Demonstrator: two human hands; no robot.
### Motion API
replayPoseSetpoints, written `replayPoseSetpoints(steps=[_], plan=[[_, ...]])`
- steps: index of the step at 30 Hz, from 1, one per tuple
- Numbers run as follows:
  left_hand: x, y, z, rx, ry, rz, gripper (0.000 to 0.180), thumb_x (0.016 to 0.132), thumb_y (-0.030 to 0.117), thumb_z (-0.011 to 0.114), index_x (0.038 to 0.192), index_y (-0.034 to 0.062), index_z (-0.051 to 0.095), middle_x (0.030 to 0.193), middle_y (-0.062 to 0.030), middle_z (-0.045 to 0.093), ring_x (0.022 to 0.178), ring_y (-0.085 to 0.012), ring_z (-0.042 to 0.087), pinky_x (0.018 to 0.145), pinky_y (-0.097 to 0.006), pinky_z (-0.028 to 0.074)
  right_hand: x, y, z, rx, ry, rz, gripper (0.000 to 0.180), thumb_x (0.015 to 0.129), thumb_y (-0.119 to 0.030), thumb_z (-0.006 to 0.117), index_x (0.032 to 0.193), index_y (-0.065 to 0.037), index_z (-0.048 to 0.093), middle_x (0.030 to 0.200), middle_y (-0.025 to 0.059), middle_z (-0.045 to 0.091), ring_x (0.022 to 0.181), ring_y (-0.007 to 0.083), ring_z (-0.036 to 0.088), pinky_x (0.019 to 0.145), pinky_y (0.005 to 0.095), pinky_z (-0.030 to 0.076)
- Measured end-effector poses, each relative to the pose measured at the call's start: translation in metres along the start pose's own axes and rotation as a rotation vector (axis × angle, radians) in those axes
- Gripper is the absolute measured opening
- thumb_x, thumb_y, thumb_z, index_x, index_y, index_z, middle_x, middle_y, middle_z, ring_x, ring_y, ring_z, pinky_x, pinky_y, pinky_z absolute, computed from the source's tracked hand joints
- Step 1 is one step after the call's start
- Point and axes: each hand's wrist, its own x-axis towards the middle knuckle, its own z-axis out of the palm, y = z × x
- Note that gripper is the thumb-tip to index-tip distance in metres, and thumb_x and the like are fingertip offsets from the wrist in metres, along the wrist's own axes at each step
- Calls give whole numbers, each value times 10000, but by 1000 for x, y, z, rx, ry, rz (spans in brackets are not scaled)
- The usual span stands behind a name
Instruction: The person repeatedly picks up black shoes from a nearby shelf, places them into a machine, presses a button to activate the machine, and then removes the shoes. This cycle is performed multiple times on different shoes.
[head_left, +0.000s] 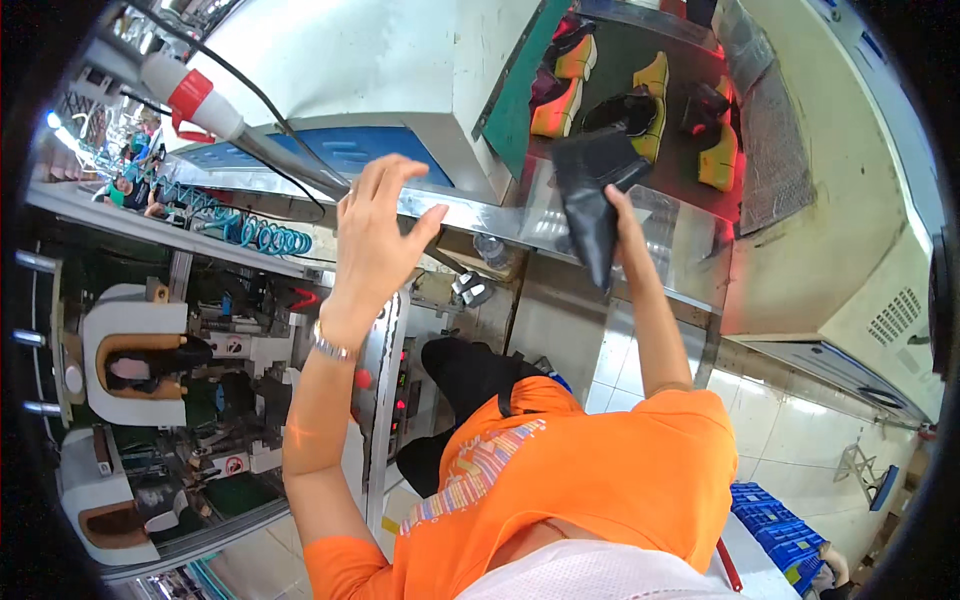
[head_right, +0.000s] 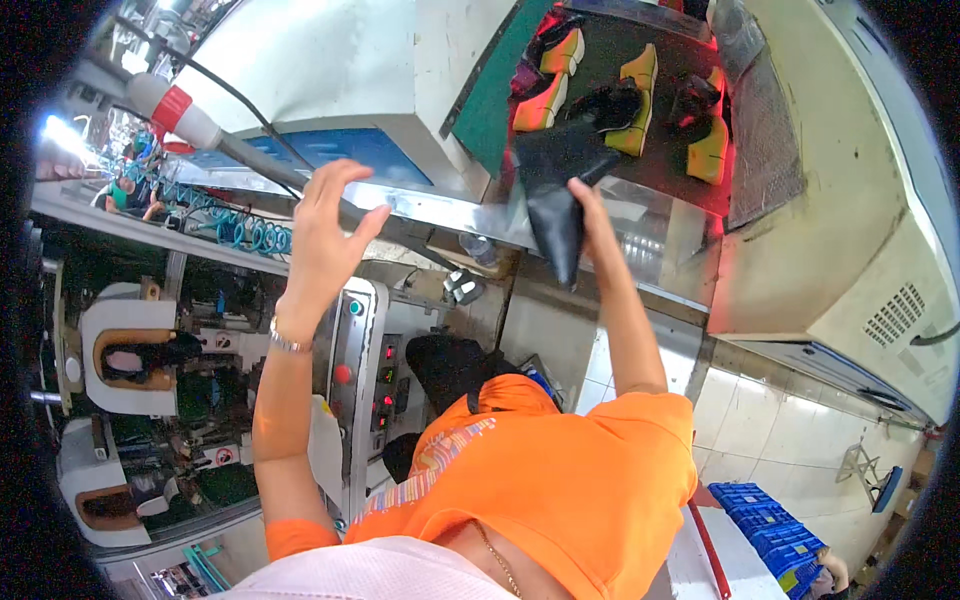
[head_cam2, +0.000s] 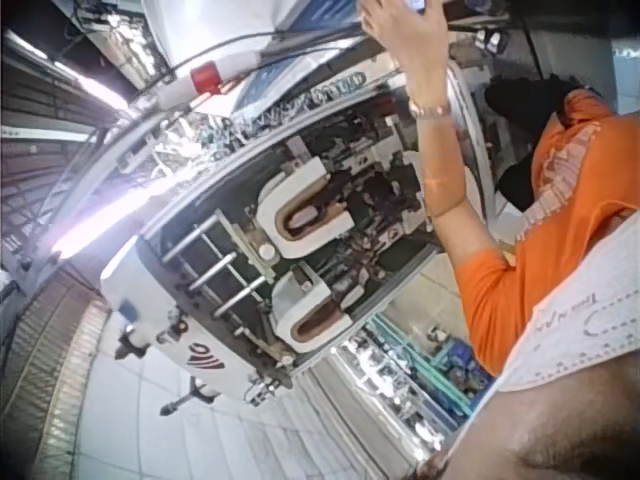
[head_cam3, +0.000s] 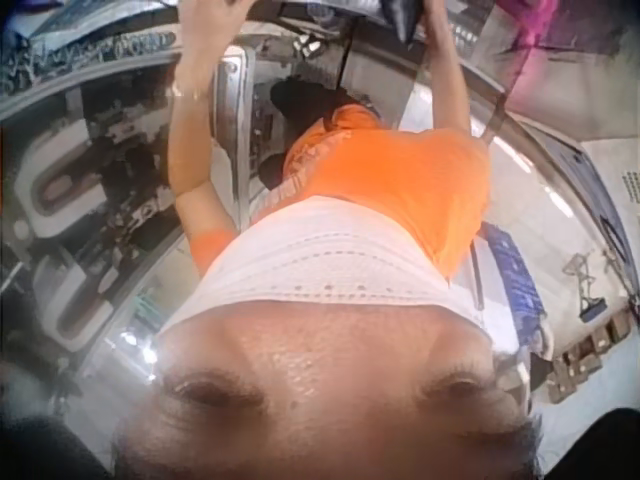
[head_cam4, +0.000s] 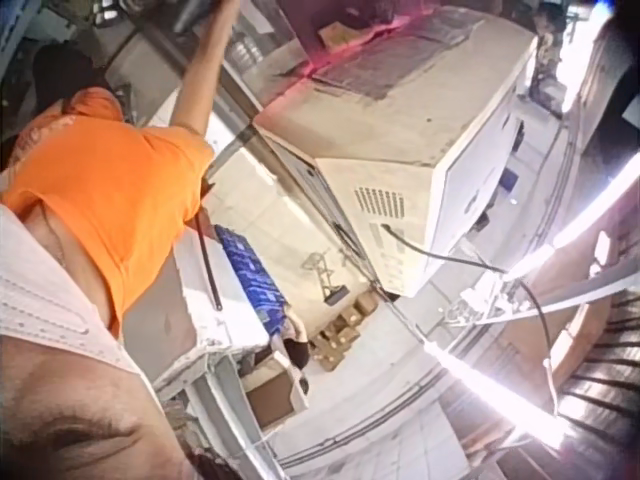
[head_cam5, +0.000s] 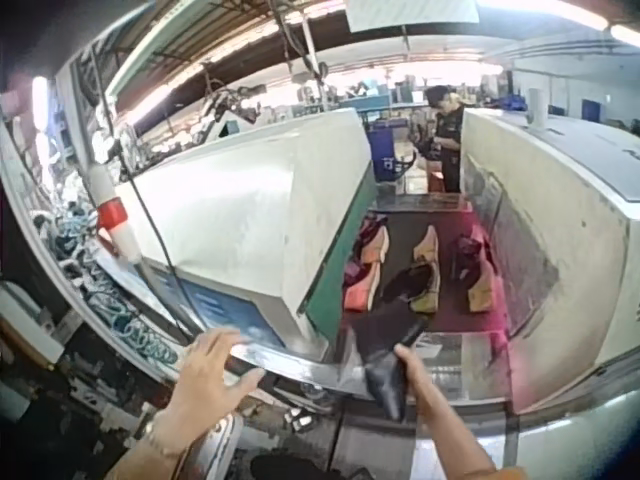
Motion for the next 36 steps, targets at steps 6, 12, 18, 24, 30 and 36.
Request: replayPoseSetpoints(steps=[6, 12, 18, 24, 30, 36], plan=[[77, -48, 89, 176, -59, 0, 728, 703, 208, 659, 1309, 96, 273, 1392, -154, 197, 1270, -359, 204, 983, -509, 231, 135, -14, -65, -261, -12, 34, 716, 703, -301, 683, 1254, -60, 294, 1100, 137, 504, 936, 225, 551, 762, 336, 483], [107, -74, 145, 276, -55, -103, 921, 700, 158, 655, 1379, 72, 39, 1429, -186, 12, 1304, -400, 51, 983, -591, 143, 221, -38, -16, -554, -128, 265, 829, 656, -171, 726, 1313, -54, 234, 1065, 122, 532, 931, 198, 554, 787, 329, 469], [111, -72, 150, 302, -71, -134, 889, 706, 85, 634, 1368, 28, 44, 1418, -218, 17, 1299, -417, 43, 981, -583, 158, 389, 27, -12, -614, -333, 94, 687, 659, -56, 682, 1247, -35, 329, 882, 98, 578, 762, 182, 577, 658, 322, 482], [108, -76, 153, 298, -89, -130, 857, 729, 116, 607, 1364, 12, 41, 1408, -247, 8, 1294, -431, 39, 981, -584, 141, 384, 19, 13, -1090, 335, -628, 356, 680, -107, 643, 1018, -35, 554, 999, 146, 556, 895, 293, 551, 733, 361, 440], [110, -78, 158, 232, -6, -113, 890, 685, 53, 634, 1371, 52, 68, 1410, -238, 32, 1286, -444, 77, 938, -637, 164, 251, 28, -44, -1323, -15, -741, 647, 653, -25, 615, 1250, -104, 379, 1126, 146, 486, 1009, 326, 488, 860, 377, 399], [113, -77, 157, 255, -12, -95, 861, 704, 63, 622, 1369, 48, 75, 1411, -232, 41, 1285, -444, 80, 937, -635, 175, 232, 78, -28, -1260, 114, -670, 551, 669, 44, 522, 1192, -115, 462, 1047, 121, 530, 917, 295, 541, 785, 349, 438]])
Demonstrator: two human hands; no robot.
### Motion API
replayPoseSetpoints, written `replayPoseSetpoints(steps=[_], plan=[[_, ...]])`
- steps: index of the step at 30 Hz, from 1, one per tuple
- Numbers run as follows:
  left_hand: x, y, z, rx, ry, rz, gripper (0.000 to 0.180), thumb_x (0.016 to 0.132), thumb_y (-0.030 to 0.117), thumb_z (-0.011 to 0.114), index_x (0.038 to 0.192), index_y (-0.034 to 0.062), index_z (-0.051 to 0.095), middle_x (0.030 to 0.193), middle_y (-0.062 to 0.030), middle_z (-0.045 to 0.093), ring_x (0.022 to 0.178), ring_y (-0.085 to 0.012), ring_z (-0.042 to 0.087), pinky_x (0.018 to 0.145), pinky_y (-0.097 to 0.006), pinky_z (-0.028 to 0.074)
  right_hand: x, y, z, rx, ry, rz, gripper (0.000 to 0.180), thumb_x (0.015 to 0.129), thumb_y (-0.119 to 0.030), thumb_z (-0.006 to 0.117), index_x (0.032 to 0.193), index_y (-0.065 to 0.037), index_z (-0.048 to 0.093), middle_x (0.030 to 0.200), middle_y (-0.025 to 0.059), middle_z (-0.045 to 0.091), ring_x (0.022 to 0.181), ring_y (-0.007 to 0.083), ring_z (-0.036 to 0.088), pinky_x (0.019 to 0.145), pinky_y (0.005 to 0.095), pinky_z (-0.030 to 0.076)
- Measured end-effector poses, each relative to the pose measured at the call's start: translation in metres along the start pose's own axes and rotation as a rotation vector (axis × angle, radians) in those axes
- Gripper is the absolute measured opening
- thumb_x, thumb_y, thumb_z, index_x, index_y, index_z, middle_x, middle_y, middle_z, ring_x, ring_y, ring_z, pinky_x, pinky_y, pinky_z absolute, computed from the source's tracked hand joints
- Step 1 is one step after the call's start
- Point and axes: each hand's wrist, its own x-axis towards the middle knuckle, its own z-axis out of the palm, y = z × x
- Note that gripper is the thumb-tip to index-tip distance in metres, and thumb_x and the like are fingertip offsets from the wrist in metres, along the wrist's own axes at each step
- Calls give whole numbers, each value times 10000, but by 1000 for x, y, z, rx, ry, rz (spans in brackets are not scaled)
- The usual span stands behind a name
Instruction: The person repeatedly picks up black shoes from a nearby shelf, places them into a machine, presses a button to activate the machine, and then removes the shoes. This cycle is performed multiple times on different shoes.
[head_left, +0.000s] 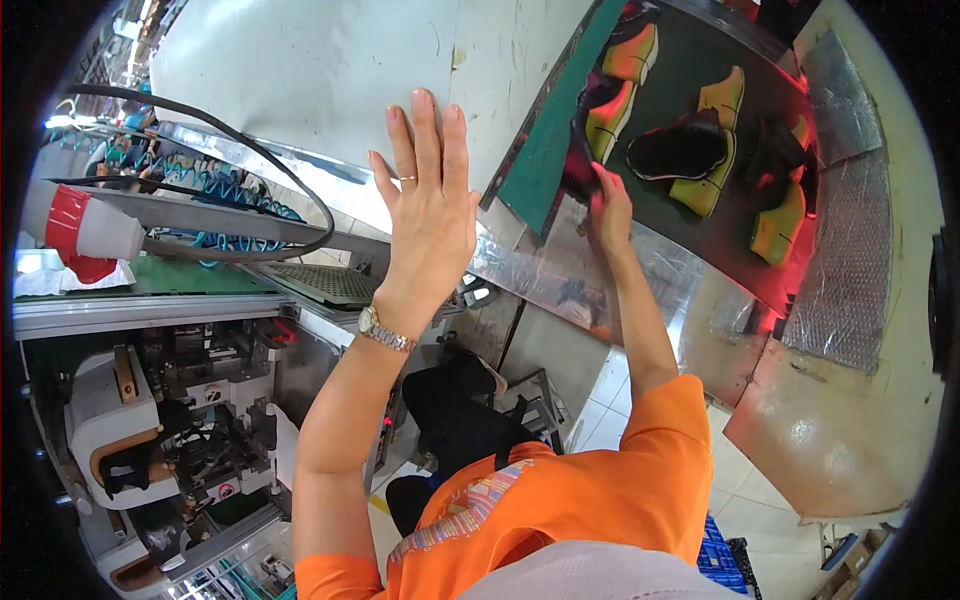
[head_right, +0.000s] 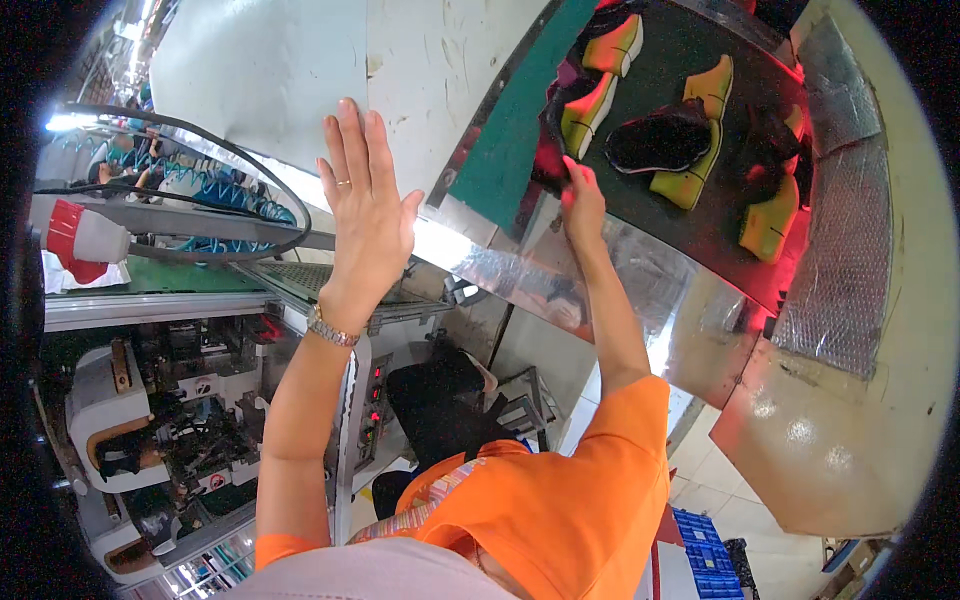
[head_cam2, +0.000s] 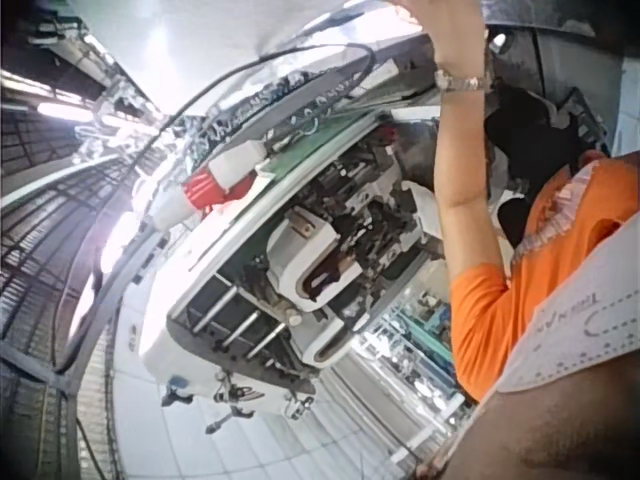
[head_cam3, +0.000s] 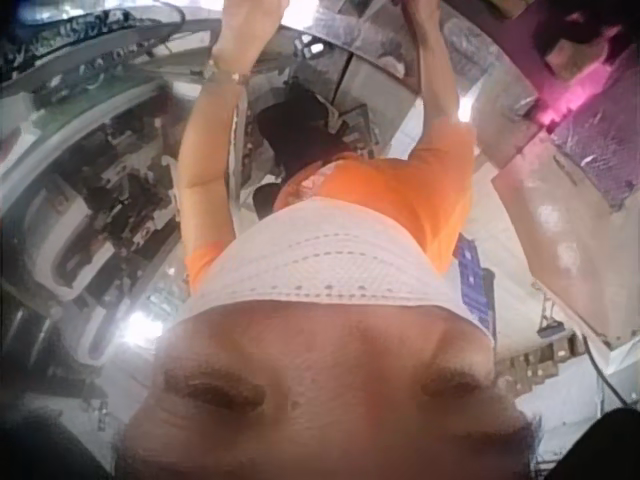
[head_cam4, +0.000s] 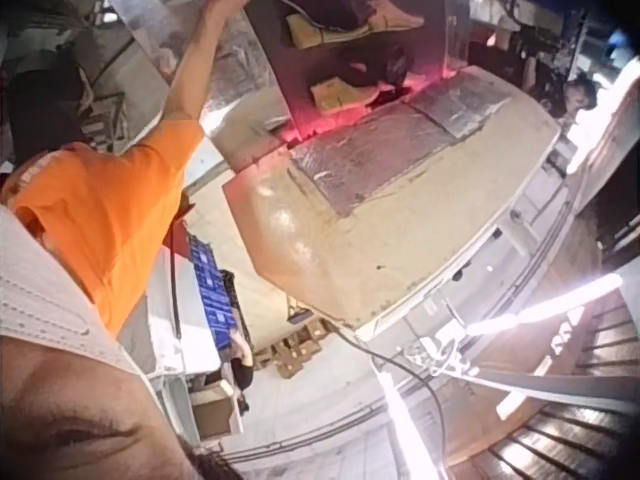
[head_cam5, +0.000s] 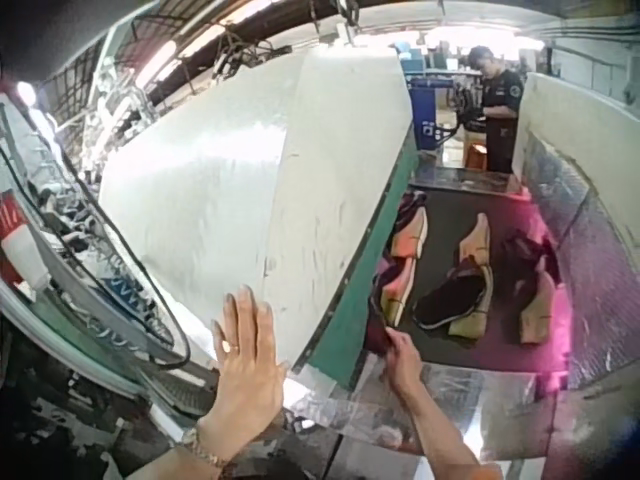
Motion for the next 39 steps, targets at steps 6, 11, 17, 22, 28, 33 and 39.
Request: replayPoseSetpoints(steps=[6, 11, 17, 22, 28, 33, 39], plan=[[0, 2, -2, 12, -24, -3, 892, 700, 40, 634, 1367, 45, 42, 1416, -220, -3, 1297, -421, 34, 966, -606, 165, 105, 21, 17, 41, 195, -54, 292, 711, -3, 482, 953, -94, 617, 848, 168, 603, 766, 329, 583, 672, 382, 454], [-3, 0, -2, 25, -17, -12, 904, 691, 49, 646, 1366, 47, 45, 1416, -217, 1, 1296, -420, 39, 965, -607, 169, 153, 27, -5, -251, 159, -9, 318, 696, -34, 506, 1001, -90, 581, 892, 155, 590, 825, 324, 572, 697, 410, 455], [-1, 1, 0, 50, -18, -5, 914, 689, 62, 653, 1368, 51, 41, 1419, -212, -5, 1297, -418, 45, 963, -607, 179, 148, 45, -12, -342, 127, 72, 467, 676, -47, 527, 1136, -109, 476, 1037, 128, 523, 873, 353, 551, 712, 429, 454], [-5, -1, 1, 63, -17, -13, 915, 690, 66, 654, 1369, 49, 41, 1421, -206, -5, 1297, -415, 49, 961, -607, 185, 127, 30, -18, -276, 190, 97, 544, 680, -48, 540, 1206, -103, 410, 1018, 152, 513, 889, 342, 548, 711, 418, 456], [-3, 0, 1, 50, -4, 7, 910, 694, 65, 651, 1369, 46, 42, 1422, -201, -1, 1296, -417, 56, 961, -606, 188, 113, 33, -41, -179, 253, 102, 479, 678, -37, 570, 1144, -88, 473, 1000, 148, 539, 817, 301, 565, 715, 374, 459], [-1, 0, 1, 38, -10, 12, 907, 697, 65, 650, 1370, 47, 42, 1422, -201, -1, 1295, -418, 58, 964, -604, 185, 86, 55, -65, 275, 703, 157, 267, 692, -15, 542, 957, -23, 579, 872, 126, 586, 714, 222, 567, 691, 303, 455], [-3, 2, -2, 35, -7, -7, 901, 699, 69, 646, 1370, 48, 44, 1422, -203, -2, 1293, -424, 57, 964, -605, 178, 102, 84, -85, 591, 526, 557, 320, 724, -121, 625, 1021, -20, 565, 988, 132, 582, 877, 192, 549, 779, 331, 426]])
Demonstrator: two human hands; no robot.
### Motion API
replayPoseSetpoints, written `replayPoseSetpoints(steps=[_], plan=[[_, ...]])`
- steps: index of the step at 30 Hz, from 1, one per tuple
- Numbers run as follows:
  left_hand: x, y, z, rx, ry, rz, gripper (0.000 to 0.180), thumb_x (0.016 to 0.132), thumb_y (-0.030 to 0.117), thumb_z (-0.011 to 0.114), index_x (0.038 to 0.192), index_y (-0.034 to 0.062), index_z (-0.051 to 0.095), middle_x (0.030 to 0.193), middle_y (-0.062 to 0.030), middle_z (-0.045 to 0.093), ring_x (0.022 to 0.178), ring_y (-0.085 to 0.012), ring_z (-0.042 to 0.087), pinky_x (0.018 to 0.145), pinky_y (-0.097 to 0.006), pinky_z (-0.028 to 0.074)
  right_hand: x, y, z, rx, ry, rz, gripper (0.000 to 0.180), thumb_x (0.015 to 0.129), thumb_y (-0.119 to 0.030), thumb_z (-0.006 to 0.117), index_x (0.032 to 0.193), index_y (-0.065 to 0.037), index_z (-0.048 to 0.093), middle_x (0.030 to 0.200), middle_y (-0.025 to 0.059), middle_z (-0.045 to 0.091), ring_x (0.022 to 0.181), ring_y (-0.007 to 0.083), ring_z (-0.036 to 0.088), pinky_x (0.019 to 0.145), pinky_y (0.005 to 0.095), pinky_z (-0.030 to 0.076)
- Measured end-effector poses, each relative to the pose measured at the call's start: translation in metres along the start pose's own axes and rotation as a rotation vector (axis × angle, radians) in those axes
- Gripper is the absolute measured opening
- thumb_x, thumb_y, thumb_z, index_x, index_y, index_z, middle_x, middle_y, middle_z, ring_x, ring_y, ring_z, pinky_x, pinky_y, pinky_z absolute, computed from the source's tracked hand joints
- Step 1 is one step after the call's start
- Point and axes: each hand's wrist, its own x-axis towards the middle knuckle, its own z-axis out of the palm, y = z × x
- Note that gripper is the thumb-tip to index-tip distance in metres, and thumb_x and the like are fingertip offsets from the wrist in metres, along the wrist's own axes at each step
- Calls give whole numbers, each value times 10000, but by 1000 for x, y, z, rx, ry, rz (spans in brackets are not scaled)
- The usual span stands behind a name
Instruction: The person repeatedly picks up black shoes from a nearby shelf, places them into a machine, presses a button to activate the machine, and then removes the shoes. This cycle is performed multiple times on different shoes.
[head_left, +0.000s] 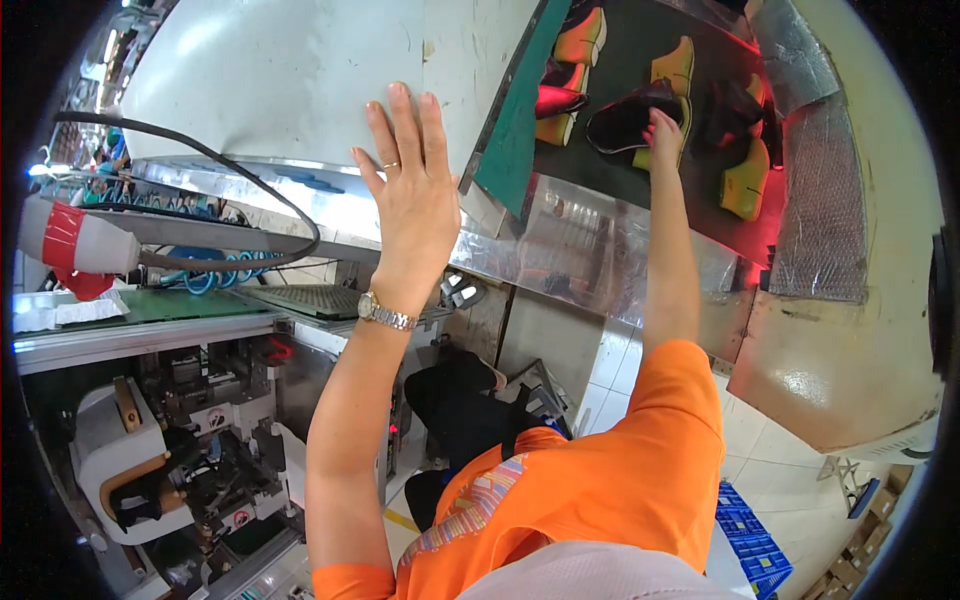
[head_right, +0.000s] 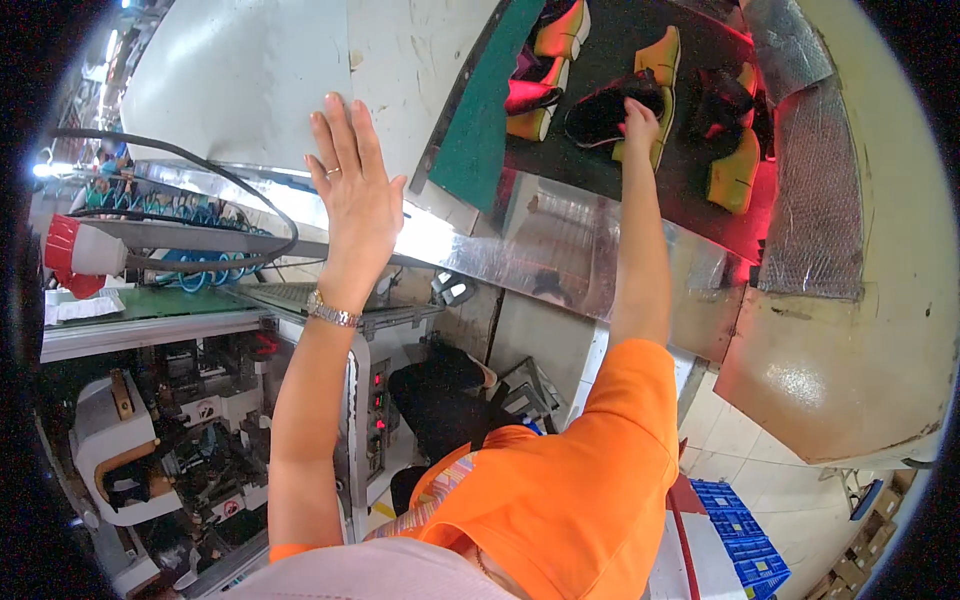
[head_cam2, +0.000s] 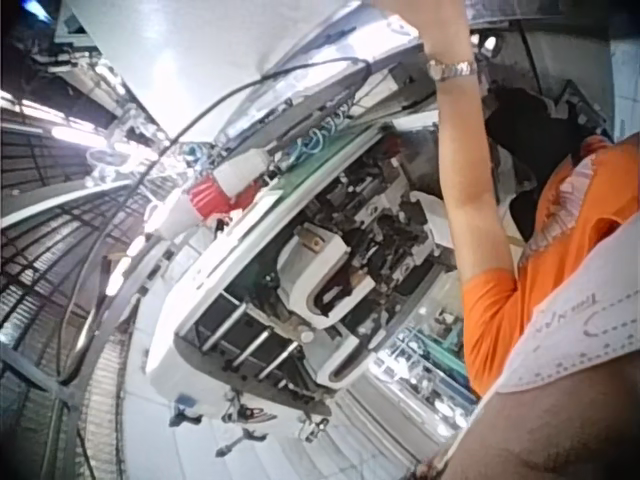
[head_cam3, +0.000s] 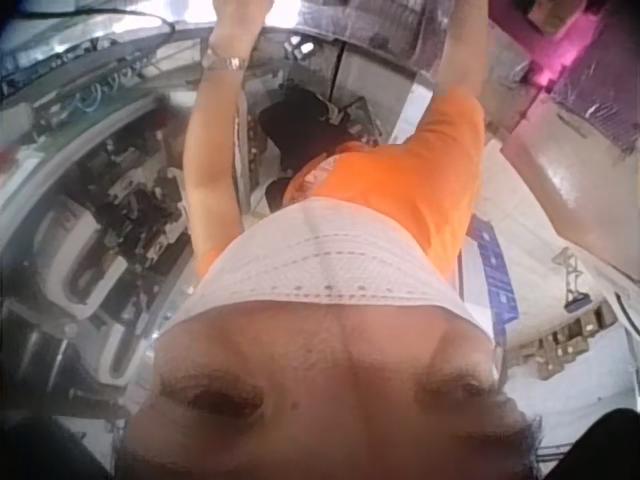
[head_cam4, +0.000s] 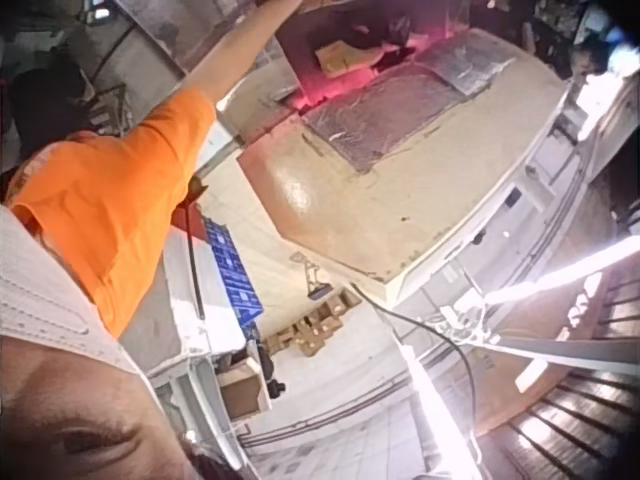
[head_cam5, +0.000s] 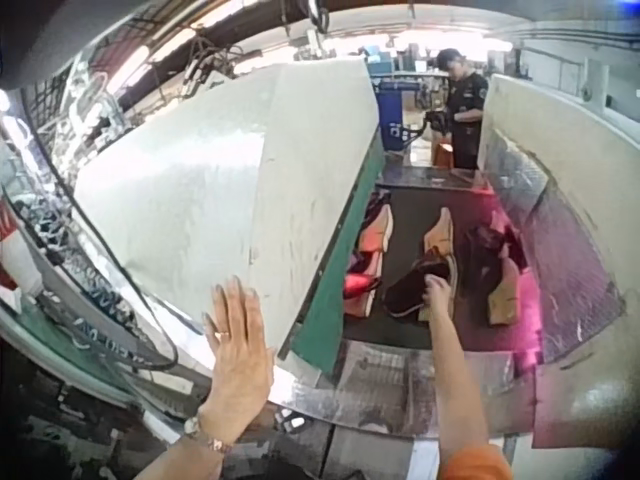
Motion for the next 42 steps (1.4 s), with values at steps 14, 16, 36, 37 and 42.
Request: replayPoseSetpoints(steps=[14, 16, 36, 37, 42], plan=[[-6, -8, -2, 129, 18, 32, 805, 726, 116, 592, 1370, 59, 114, 1431, -164, 29, 1294, -391, 114, 935, -609, 223, -75, -126, -32, 808, -206, 107, 224, 787, -58, 594, 1008, -64, 555, 897, 45, 603, 865, 168, 558, 806, 325, 421], [-5, -14, -20, -56, -41, 81, 738, 762, 133, 572, 1364, 54, 152, 1425, -144, 115, 1292, -334, 177, 956, -547, 253, -109, -154, -55, 940, -345, 28, 228, 795, -37, 580, 1018, -82, 553, 936, 51, 607, 876, 177, 562, 822, 333, 427], [-316, -100, -256, -1670, -769, -460, 407, 767, 220, 647, 1062, -43, 550, 974, -35, 606, 862, -87, 533, 826, -237, 404, -541, -273, 63, 7, -2442, 527, 388, 649, -74, 689, 962, -7, 470, 850, 50, 573, 780, 124, 549, 686, 227, 419], [-333, -101, -262, -1666, -697, -524, 395, 769, 211, 645, 1059, -41, 554, 971, -31, 606, 865, -86, 532, 827, -232, 401, -559, -279, 67, -56, -2520, 428, 418, 682, -97, 683, 1025, 6, 466, 899, 54, 581, 816, 126, 551, 718, 237, 423], [-380, -92, -308, -1528, -370, -791, 330, 797, 238, 628, 991, -28, 599, 906, -9, 608, 816, -70, 521, 777, -216, 402, -639, -283, 109, -507, -2918, 49, 362, 713, -249, 713, 921, 21, 587, 803, -29, 575, 739, 23, 478, 629, 190, 397]])
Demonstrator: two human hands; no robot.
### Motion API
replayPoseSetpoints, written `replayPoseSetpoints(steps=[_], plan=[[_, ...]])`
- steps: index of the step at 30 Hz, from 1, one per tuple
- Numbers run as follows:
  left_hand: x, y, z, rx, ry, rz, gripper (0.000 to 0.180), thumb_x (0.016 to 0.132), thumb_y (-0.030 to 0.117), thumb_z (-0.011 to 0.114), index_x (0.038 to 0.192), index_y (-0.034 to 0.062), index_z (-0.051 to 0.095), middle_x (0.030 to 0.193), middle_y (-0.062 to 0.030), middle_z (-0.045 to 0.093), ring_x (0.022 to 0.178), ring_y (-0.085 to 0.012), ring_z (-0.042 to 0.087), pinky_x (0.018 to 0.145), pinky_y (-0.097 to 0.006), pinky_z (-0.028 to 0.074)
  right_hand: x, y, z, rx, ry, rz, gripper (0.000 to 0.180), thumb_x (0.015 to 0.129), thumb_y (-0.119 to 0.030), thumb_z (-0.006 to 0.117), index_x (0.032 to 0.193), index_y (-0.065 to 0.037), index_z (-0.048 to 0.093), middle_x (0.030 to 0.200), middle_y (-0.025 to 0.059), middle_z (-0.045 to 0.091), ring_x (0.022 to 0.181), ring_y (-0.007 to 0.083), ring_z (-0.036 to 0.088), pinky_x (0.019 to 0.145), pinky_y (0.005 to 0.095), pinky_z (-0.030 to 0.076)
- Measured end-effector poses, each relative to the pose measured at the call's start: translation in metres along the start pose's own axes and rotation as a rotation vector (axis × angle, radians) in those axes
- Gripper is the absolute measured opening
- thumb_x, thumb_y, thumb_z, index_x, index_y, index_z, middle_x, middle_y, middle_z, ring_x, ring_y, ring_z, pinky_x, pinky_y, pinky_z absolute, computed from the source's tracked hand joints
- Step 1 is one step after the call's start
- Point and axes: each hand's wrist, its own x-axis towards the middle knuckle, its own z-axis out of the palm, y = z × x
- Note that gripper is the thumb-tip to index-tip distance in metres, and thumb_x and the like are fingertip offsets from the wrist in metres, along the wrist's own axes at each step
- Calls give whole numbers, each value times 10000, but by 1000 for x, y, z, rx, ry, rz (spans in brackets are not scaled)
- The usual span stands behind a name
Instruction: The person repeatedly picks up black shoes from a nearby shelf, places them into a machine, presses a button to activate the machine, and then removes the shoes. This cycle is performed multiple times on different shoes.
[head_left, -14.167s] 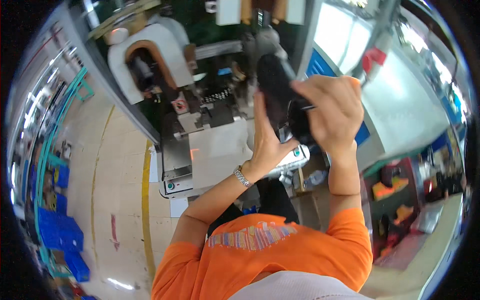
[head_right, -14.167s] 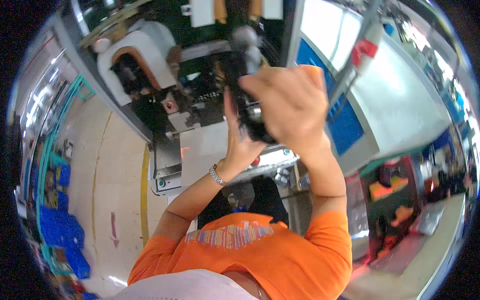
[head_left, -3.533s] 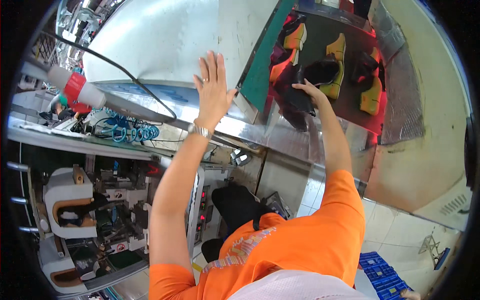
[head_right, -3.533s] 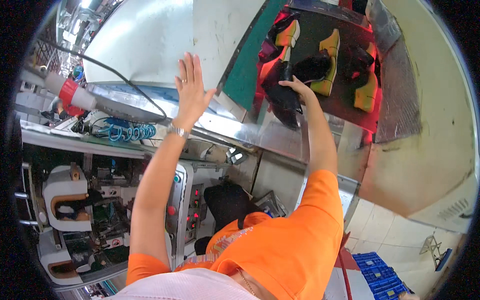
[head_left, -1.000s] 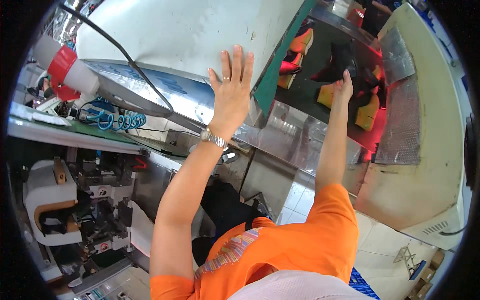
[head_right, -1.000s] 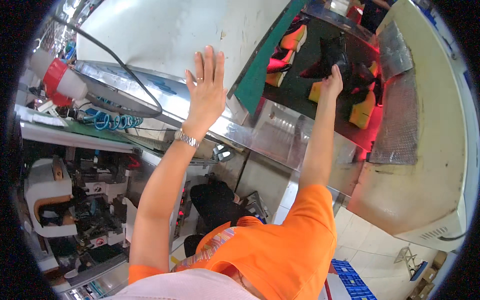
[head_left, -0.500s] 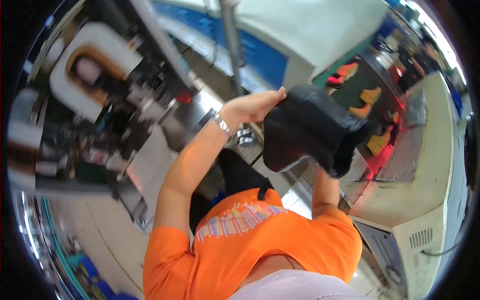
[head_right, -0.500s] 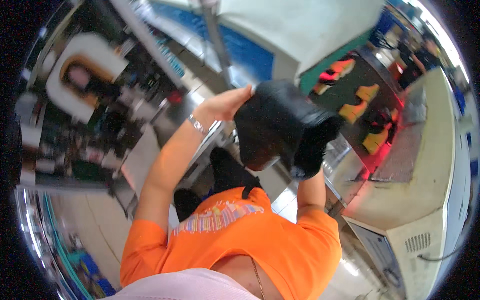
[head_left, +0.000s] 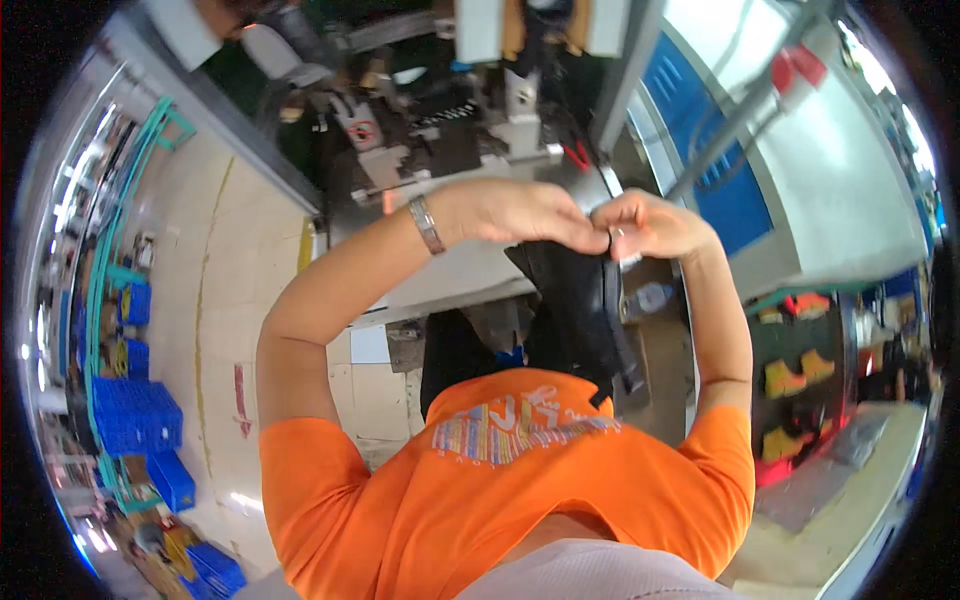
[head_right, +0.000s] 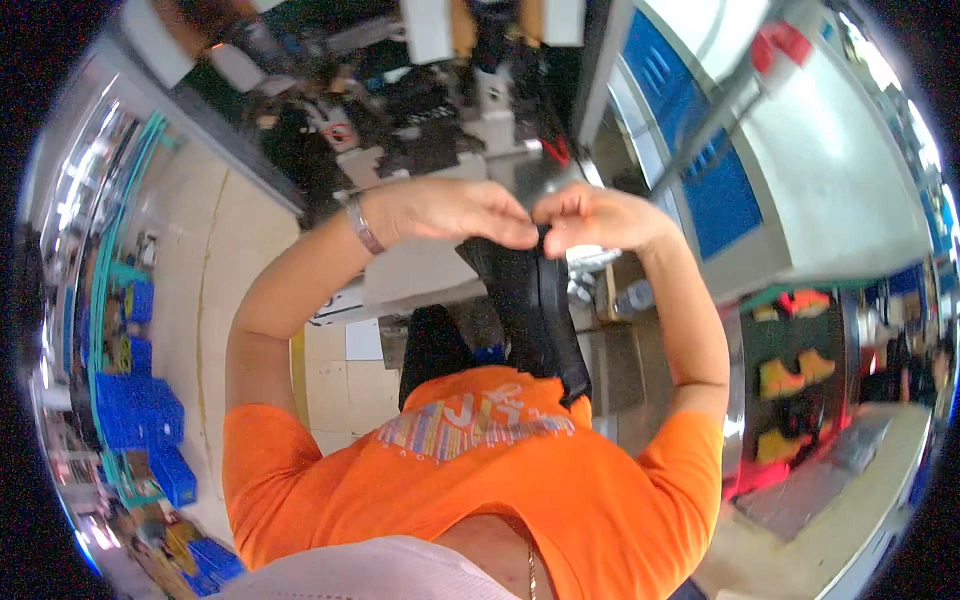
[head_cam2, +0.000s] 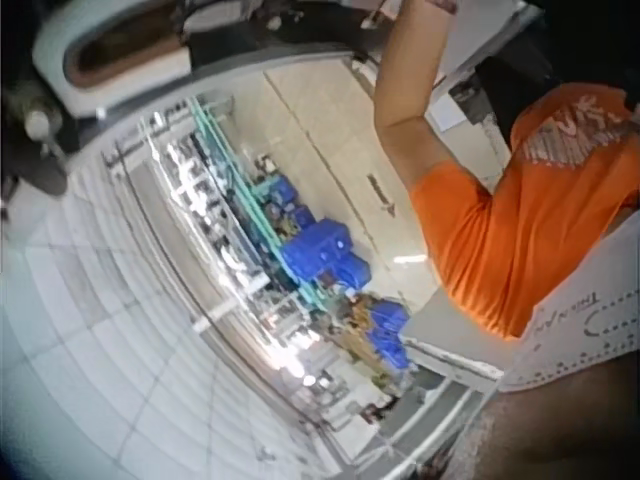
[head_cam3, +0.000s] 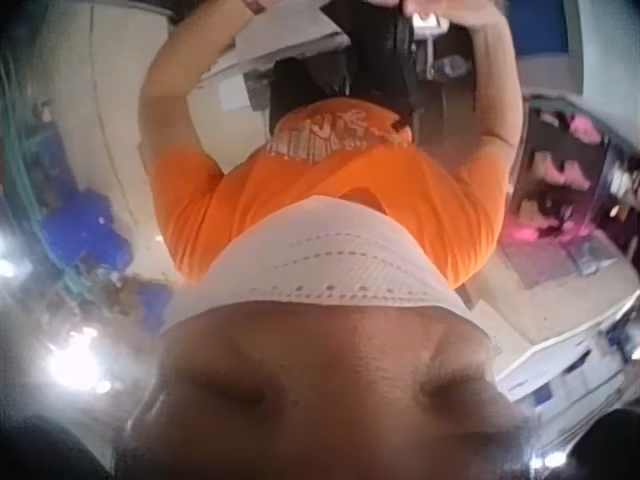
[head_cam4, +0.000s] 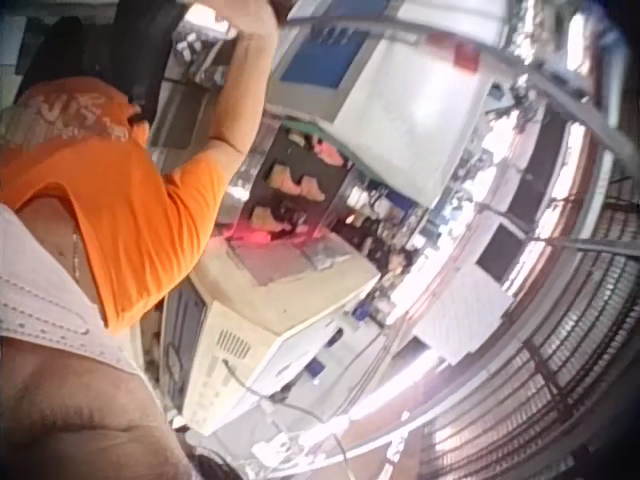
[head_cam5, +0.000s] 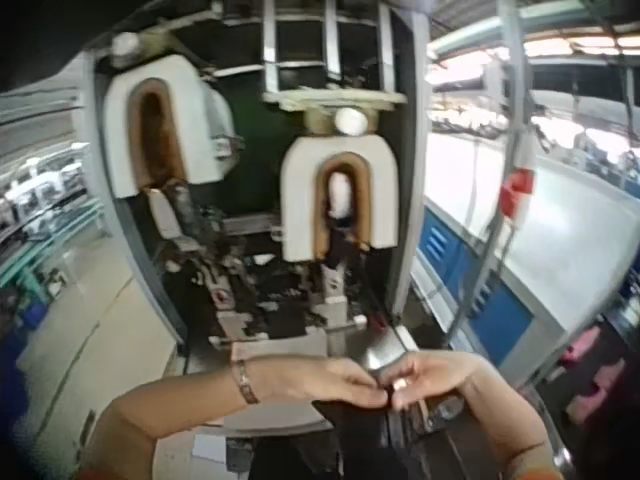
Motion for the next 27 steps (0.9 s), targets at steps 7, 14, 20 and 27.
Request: replayPoseSetpoints(steps=[7, 14, 20, 27], plan=[[-112, 8, 7, 57, 196, 190, 196, 780, 200, 649, 726, 21, 590, 644, 84, 489, 609, -7, 412, 514, -197, 323, 72, -80, 46, -14, -108, -110, 241, 711, -221, 715, 681, -64, 534, 592, -80, 472, 524, -5, 418, 448, 156, 328], [-199, -15, -17, 90, 365, 224, 218, 797, 181, 629, 871, -5, 543, 749, 54, 511, 668, -13, 435, 556, -175, 366, 121, -98, 43, 17, -212, -231, 150, 779, -157, 644, 773, -45, 545, 732, -60, 516, 699, 15, 453, 620, 173, 375], [-233, -36, -77, 209, 772, 259, 158, 825, 168, 576, 899, 35, 532, 788, 52, 465, 739, -31, 417, 638, -188, 373, 201, -104, 22, 209, -2, -529, 151, 801, -98, 603, 940, -39, 593, 878, -7, 583, 785, 72, 529, 721, 203, 418], [-226, 17, -174, -99, 1221, 916, 91, 854, 149, 547, 896, 71, 568, 752, 55, 531, 647, -23, 461, 563, -169, 368, 303, -162, -15, 536, 508, -859, 173, 762, 0, 621, 912, -55, 557, 809, 23, 604, 763, 101, 554, 728, 207, 428]])
